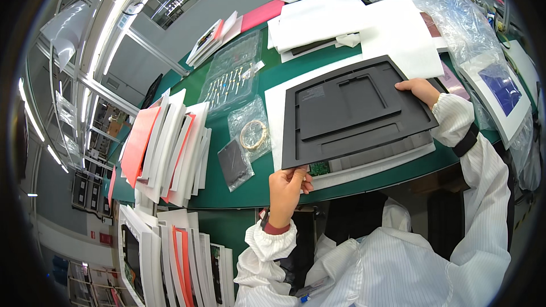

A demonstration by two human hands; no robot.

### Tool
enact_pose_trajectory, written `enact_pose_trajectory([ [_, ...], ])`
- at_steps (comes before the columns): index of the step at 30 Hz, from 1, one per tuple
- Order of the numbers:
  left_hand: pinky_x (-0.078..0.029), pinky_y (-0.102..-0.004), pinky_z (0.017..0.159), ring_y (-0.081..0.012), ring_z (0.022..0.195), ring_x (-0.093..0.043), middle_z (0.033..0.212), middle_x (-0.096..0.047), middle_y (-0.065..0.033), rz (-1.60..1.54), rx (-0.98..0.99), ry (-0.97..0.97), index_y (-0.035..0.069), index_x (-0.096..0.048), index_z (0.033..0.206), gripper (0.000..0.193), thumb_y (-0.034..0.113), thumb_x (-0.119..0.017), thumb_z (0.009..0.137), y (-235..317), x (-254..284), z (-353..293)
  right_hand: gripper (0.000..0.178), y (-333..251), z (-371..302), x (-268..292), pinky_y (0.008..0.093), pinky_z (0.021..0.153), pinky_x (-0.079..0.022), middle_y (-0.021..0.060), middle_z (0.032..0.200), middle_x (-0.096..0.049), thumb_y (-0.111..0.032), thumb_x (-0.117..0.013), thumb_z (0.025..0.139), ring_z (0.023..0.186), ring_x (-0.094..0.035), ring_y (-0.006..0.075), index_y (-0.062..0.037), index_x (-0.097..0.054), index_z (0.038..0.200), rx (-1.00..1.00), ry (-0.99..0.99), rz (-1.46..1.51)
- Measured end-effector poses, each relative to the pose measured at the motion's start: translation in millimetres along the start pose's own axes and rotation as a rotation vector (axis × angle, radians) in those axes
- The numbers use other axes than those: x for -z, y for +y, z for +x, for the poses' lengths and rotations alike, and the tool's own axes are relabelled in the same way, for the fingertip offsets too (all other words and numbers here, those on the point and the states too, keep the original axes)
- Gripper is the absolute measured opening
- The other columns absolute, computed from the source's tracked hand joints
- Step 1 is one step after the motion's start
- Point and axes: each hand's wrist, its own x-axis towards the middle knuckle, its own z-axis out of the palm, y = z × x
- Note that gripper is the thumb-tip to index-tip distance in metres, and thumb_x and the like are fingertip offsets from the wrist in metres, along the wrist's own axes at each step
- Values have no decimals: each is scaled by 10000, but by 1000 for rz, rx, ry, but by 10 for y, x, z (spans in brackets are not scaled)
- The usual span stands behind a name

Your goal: Assembling, inspecting, and packaging electronic display components at a factory workstation.

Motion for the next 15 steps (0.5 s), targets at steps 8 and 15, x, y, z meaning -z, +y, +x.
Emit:
enact_pose_trajectory([
  [8, -435, -214, 480, -117, 537, -569, 674, -594, -77, -65, 55, -54, -61, -610, 840, 201, 124, -545, 883, -24, -12, -2, 344, 28, 42, 97, 306, 639, -528, 181, 877, -628, -212, -568, 815, 691, -630, 215, 85, -570, 988, 3, -36, 31],
  [15, -435, -239, 488, -144, 528, -564, 671, -589, -86, -197, 17, 32, -50, -595, 812, 183, 104, -526, 883, -50, -57, 27, 414, 24, -63, 77, 279, 686, -525, 159, 909, -630, -290, -576, 826, 764, -626, 207, 66, -563, 1037, 4, -49, 189],
])
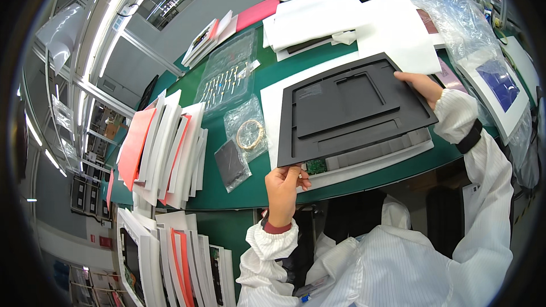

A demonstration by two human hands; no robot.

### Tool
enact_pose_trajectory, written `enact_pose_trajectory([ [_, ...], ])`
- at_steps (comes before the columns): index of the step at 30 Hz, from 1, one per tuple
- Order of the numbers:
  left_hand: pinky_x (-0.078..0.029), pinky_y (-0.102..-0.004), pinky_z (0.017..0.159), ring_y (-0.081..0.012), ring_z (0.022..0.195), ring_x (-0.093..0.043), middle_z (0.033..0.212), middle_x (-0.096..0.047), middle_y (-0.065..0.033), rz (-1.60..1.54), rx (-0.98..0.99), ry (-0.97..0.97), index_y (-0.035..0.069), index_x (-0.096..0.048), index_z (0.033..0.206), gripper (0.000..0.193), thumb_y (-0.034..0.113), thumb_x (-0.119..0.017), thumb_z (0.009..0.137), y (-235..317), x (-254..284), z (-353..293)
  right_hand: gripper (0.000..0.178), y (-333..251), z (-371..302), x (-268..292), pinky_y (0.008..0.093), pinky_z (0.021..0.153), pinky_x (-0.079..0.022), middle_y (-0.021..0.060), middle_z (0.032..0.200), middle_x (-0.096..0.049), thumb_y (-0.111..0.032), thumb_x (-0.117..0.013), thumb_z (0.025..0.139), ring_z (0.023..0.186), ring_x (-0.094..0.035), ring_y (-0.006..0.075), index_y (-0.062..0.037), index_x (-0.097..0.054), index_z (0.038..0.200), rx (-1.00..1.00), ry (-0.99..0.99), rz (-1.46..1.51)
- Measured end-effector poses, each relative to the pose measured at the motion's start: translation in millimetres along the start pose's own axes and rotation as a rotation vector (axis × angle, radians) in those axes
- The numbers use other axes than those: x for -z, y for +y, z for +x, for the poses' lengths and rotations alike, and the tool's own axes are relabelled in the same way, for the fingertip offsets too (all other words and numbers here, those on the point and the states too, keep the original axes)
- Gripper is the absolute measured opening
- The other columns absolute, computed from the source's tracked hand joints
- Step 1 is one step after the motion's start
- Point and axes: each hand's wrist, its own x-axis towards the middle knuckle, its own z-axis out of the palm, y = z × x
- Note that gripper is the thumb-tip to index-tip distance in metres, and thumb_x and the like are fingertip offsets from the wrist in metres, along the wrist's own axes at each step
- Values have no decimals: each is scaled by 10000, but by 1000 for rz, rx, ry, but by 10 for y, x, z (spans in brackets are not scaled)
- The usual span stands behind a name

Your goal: Assembling, inspecting, and packaging electronic display components at a factory workstation.

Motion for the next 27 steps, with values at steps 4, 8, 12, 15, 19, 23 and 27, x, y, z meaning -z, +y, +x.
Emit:
enact_pose_trajectory([
  [4, -446, -228, 495, -134, 527, -570, 675, -603, -94, -101, -4, 34, -59, -591, 798, 191, 94, -521, 888, 48, 40, -20, 539, 52, -494, 98, 328, 763, -516, 209, 1138, -549, -356, -494, 864, 942, -596, 241, 58, -442, 1206, -36, -382, 431],
  [8, -451, -231, 500, -138, 533, -576, 676, -614, -106, -14, -36, 46, -69, -589, 808, 212, 112, -518, 894, 136, 42, 19, 557, 236, -1032, 12, 369, 811, -496, 236, 1205, -499, -338, -507, 853, 998, -573, 290, 48, -404, 1241, 104, -728, 459],
  [12, -458, -231, 524, -142, 580, -594, 739, -642, -116, 25, 13, -45, -56, -610, 845, 236, 149, -510, 910, 241, 101, 82, 499, 422, -1121, -461, 364, 841, -472, 222, 1184, -507, -210, -550, 830, 1017, -559, 306, 18, -403, 1248, 261, -566, 220],
  [15, -467, -238, 551, -144, 643, -607, 780, -649, -109, 33, 11, -59, -39, -624, 897, 215, 145, -514, 907, 281, 138, 120, 443, 466, -978, -872, 314, 821, -471, 172, 1129, -542, -119, -558, 828, 990, -569, 241, 15, -429, 1230, 166, -474, -90],
  [19, -467, -244, 576, -140, 713, -606, 828, -645, -95, 42, 17, -124, -29, -632, 909, 214, 145, -509, 905, 314, 160, 166, 318, 625, -831, -1381, 259, 722, -471, 102, 968, -618, -202, -577, 863, 827, -581, 146, 17, -566, 1092, 136, -520, -146],
  [23, -450, -235, 604, -116, 717, -572, 790, -635, -67, 22, 42, -161, -29, -634, 913, 234, 181, -531, 902, 332, 187, 122, 315, 652, -813, -1792, 242, 673, -452, 71, 917, -626, -236, -584, 868, 753, -555, 112, 4, -593, 1071, 136, -582, -138],
  [27, -449, -245, 636, -126, 777, -578, 911, -630, -63, 56, 54, -221, -8, -622, 969, 212, 173, -535, 902, 302, 283, 167, 310, 574, -772, -1958, 236, 660, -427, 44, 901, -623, -267, -618, 850, 746, -537, 105, -24, -623, 1042, 89, -607, -125],
])
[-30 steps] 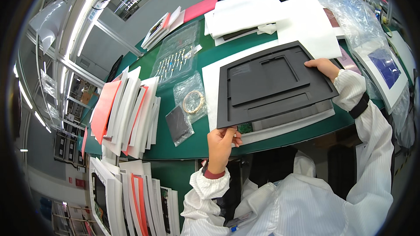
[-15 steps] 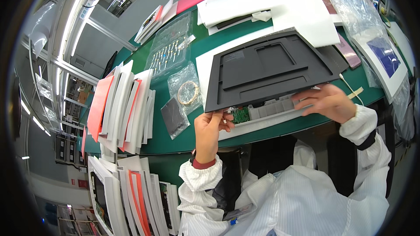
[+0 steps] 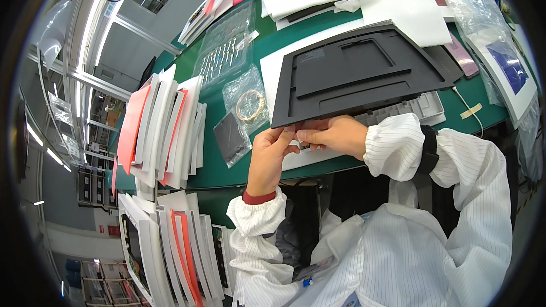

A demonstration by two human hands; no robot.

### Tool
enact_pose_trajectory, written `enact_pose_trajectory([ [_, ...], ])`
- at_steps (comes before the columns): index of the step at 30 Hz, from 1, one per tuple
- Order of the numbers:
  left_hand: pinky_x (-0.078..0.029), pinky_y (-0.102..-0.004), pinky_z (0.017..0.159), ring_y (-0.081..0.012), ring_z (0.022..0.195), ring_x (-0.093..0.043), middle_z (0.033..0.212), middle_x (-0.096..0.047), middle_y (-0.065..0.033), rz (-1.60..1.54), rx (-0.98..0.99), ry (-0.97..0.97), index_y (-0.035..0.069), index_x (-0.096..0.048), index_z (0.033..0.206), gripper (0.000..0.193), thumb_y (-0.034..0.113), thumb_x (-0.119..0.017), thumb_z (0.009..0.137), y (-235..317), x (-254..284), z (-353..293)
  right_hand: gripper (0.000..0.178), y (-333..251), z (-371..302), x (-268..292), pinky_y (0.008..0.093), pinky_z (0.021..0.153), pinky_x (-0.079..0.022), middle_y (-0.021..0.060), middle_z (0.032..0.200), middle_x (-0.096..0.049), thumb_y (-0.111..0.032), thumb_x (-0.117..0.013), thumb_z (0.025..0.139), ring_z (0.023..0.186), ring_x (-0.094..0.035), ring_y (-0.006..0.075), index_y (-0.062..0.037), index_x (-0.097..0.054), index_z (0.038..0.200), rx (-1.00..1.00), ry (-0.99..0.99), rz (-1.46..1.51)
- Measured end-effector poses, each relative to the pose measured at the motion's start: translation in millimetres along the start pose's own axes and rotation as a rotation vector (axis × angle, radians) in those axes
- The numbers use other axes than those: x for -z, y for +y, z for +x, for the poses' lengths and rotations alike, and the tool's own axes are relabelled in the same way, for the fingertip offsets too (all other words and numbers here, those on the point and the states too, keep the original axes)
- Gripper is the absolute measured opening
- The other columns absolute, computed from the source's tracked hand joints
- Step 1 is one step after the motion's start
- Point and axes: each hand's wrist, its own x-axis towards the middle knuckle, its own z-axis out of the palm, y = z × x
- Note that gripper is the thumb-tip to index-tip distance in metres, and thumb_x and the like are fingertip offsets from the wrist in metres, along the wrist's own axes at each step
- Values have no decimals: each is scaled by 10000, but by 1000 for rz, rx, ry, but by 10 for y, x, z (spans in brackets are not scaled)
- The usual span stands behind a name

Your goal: Assembling, inspecting, and packaging electronic display components at a factory workstation.

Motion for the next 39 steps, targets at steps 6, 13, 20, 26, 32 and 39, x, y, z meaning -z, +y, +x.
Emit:
enact_pose_trajectory([
  [6, -420, -231, 585, -109, 697, -564, 812, -638, -58, -100, 29, 77, -34, -643, 887, 171, 128, -610, 843, -113, 81, 91, 352, -158, 98, 35, 261, 758, -399, 39, 913, -612, -356, -644, 819, 827, -521, 134, -47, -629, 986, -105, 0, -225],
  [13, -363, -208, 535, -82, 573, -493, 654, -621, -60, 217, -130, 255, -44, -649, 720, 148, 95, -683, 757, -16, -6, 153, 427, -313, 222, 49, 252, 793, -385, 31, 926, -606, -475, -593, 794, 894, -532, 133, -90, -610, 980, -198, -1, -639],
  [20, -372, -218, 542, -92, 613, -533, 743, -650, -65, -39, -2, 92, -19, -665, 816, 145, 122, -678, 788, -8, 140, 216, 338, -111, 348, 108, 279, 799, -409, 48, 925, -622, -344, -642, 803, 890, -548, 149, -61, -620, 987, -63, -132, -345],
  [26, -378, -213, 537, -82, 592, -529, 678, -642, -58, 179, -81, 156, -21, -676, 790, 65, 28, -646, 759, 43, 66, 261, 250, -44, 483, 161, 281, 795, -415, 32, 830, -635, -299, -623, 826, 862, -554, 140, -66, -642, 915, -57, -78, -459],
  [32, -433, -229, 506, -116, 531, -588, 610, -644, -93, 335, -170, 270, -38, -679, 737, 91, 47, -680, 706, -52, 19, 338, 219, -143, 463, 52, 286, 781, -433, 21, 849, -638, -266, -603, 843, 852, -567, 140, -74, -631, 946, -11, -73, -538],
  [39, -443, -229, 633, -113, 679, -578, 754, -632, -59, 397, -244, 286, -42, -627, 974, 254, -5, -671, 727, -153, 151, 139, 166, 20, 552, 28, 286, 741, -439, 36, 852, -627, -227, -596, 841, 783, -570, 171, -77, -622, 909, 22, 106, -749],
])
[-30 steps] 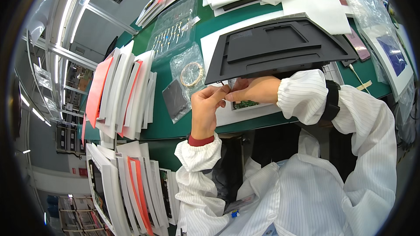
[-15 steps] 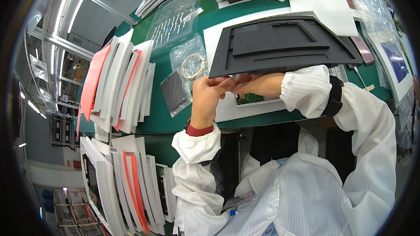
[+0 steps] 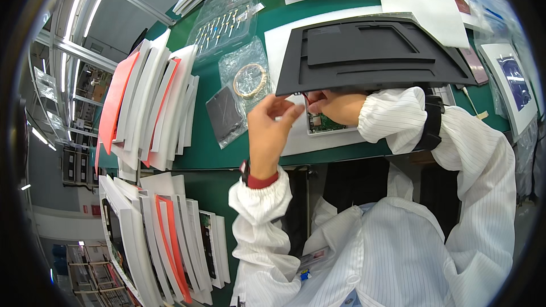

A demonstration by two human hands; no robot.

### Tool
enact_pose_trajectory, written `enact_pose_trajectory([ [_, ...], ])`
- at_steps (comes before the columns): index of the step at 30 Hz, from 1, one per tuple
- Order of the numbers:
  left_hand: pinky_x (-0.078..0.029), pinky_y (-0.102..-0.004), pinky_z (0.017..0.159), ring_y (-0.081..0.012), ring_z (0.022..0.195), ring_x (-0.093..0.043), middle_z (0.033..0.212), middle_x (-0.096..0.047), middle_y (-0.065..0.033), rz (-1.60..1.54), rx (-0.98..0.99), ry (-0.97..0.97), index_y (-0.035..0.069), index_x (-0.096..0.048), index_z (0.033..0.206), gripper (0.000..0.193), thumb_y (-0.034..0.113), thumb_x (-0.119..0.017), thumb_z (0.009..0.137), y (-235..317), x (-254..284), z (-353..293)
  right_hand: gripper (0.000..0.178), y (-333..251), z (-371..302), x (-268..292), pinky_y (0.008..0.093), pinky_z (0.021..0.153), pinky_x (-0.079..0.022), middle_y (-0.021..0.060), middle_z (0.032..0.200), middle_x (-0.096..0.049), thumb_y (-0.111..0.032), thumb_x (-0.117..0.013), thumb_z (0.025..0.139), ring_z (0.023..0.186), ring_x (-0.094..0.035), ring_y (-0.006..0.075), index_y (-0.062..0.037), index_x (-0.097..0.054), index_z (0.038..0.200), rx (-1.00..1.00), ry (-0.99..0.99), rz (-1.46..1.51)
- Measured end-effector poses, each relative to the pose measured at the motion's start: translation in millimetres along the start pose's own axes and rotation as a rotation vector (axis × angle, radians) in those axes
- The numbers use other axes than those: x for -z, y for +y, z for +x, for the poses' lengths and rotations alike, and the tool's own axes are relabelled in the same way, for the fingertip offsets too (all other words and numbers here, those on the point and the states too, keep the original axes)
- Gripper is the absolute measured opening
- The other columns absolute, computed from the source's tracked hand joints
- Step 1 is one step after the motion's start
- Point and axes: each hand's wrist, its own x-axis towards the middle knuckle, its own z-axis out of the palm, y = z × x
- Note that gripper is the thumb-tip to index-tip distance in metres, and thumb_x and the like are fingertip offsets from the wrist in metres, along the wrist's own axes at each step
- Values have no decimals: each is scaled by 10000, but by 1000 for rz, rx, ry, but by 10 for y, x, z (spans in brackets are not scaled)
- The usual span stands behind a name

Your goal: Assembling, inspecting, and packaging electronic display components at a factory workstation.

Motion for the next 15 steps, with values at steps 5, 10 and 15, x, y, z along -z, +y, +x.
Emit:
enact_pose_trajectory([
  [5, -450, -260, 697, -133, 782, -562, 907, -602, -88, 19, 98, -18, 2, -562, 1121, 483, -26, -717, 664, -171, -119, -311, 184, 194, 72, -179, 291, 695, -433, 56, 764, -617, -259, -608, 809, 710, -559, 187, -79, -632, 836, -18, 396, -340],
  [10, -447, -258, 696, -133, 764, -547, 884, -603, -84, 28, 71, 31, -7, -563, 1118, 486, -30, -717, 658, -168, -94, -326, 284, 107, 133, -135, 334, 781, -424, 92, 877, -612, -303, -635, 775, 835, -555, 213, -52, -616, 907, -164, 285, -229],
  [15, -447, -255, 697, -129, 749, -536, 877, -602, -77, 15, 64, 21, -6, -569, 1110, 476, -30, -716, 657, -230, -83, -327, 279, 383, 183, -349, 332, 741, -444, 68, 778, -637, -327, -652, 763, 728, -578, 220, -68, -640, 864, 99, 546, -280],
])
